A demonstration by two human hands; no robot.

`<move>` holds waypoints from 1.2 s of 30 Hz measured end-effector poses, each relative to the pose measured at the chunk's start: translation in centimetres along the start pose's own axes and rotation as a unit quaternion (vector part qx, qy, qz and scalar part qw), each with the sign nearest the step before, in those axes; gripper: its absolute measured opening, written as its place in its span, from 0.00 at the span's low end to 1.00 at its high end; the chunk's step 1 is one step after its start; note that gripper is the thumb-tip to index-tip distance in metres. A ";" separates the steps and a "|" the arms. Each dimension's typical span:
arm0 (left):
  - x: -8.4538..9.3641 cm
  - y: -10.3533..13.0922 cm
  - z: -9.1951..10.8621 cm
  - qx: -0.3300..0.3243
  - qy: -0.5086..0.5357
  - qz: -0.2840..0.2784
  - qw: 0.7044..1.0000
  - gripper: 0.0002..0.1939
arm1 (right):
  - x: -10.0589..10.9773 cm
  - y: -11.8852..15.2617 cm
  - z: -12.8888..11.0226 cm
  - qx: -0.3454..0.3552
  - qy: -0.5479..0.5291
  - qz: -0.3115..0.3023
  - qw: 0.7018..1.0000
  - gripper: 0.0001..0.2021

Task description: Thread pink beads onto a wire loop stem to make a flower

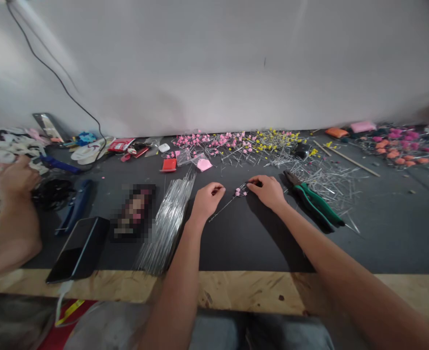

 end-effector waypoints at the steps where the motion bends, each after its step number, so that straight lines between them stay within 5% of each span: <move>1: -0.2 0.1 0.3 -0.005 0.010 -0.016 1.000 0.10 | 0.0 -0.2 -0.1 -0.005 0.009 0.005 1.000 0.11; 6: -0.9 0.2 1.0 -0.018 0.046 -0.057 0.997 0.09 | -0.1 -1.4 -0.5 -0.011 0.043 0.008 0.999 0.11; 13: -0.8 -0.4 -0.7 0.030 0.172 0.056 0.983 0.14 | -0.3 -3.1 -1.3 0.031 0.074 -0.048 0.996 0.12; 20: -0.5 -0.7 -1.5 0.021 0.242 0.080 0.967 0.16 | -0.6 -4.0 -2.0 0.075 0.087 -0.094 0.989 0.13; 26: -0.5 -1.4 -1.8 0.014 0.289 0.085 0.954 0.15 | -0.3 -3.9 -1.1 0.068 -0.047 -0.065 0.994 0.13; 32: -1.4 -2.4 -1.0 -0.008 0.358 0.073 0.931 0.13 | -0.1 -2.3 -0.4 0.062 -0.250 -0.018 0.966 0.14; 36: -2.2 -3.0 -0.7 -0.018 0.482 0.085 0.872 0.12 | 0.0 0.4 -0.3 0.051 -0.257 0.051 0.964 0.13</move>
Point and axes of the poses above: each hand's wrist, its own y-axis away from the middle knuckle, its own x-axis out of the back of the hand, z = x × y, the point moved 4 cm from there along -y, towards the middle knuckle, and after that the axes turned 15 degrees about -z, right-handed, at the moved point
